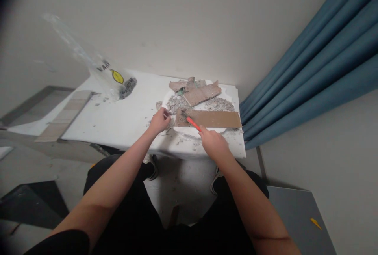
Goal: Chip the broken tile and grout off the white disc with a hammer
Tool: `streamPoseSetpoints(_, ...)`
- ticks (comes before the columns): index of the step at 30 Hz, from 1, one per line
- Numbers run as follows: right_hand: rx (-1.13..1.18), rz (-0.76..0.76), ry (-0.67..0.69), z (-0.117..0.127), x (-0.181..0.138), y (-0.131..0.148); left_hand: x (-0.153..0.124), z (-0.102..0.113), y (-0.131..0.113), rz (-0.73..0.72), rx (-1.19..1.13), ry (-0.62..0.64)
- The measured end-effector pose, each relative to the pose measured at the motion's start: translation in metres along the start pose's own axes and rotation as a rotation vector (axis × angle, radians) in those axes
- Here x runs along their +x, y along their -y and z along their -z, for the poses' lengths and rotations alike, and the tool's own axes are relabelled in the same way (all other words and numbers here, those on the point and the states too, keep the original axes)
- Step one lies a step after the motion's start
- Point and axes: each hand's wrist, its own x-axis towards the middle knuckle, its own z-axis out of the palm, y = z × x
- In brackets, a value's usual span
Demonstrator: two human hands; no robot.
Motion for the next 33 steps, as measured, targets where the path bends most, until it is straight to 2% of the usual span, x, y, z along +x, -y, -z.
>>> streamPoseSetpoints(2,0.038,-0.023,-0.026,0.000,0.001,-0.009,-0.001,0.006,0.012,0.043,0.134,0.081)
streamPoseSetpoints(7,0.146,-0.062,-0.083,-0.001,0.011,-0.040,-0.018,0.011,0.027,-0.037,0.511,0.469)
streamPoseSetpoints(11,0.219,-0.040,-0.088,-0.009,0.022,-0.055,-0.039,0.006,0.022,-0.086,0.704,0.610)
streamPoseSetpoints(18,0.237,-0.025,-0.096,-0.016,0.021,-0.056,-0.048,-0.002,0.032,-0.110,0.730,0.662)
streamPoseSetpoints(25,0.249,-0.028,-0.099,-0.019,0.022,-0.059,-0.041,-0.001,0.037,-0.092,0.723,0.632)
streamPoseSetpoints(33,0.267,-0.030,-0.092,-0.021,0.020,-0.060,-0.034,0.001,0.031,-0.045,0.726,0.626)
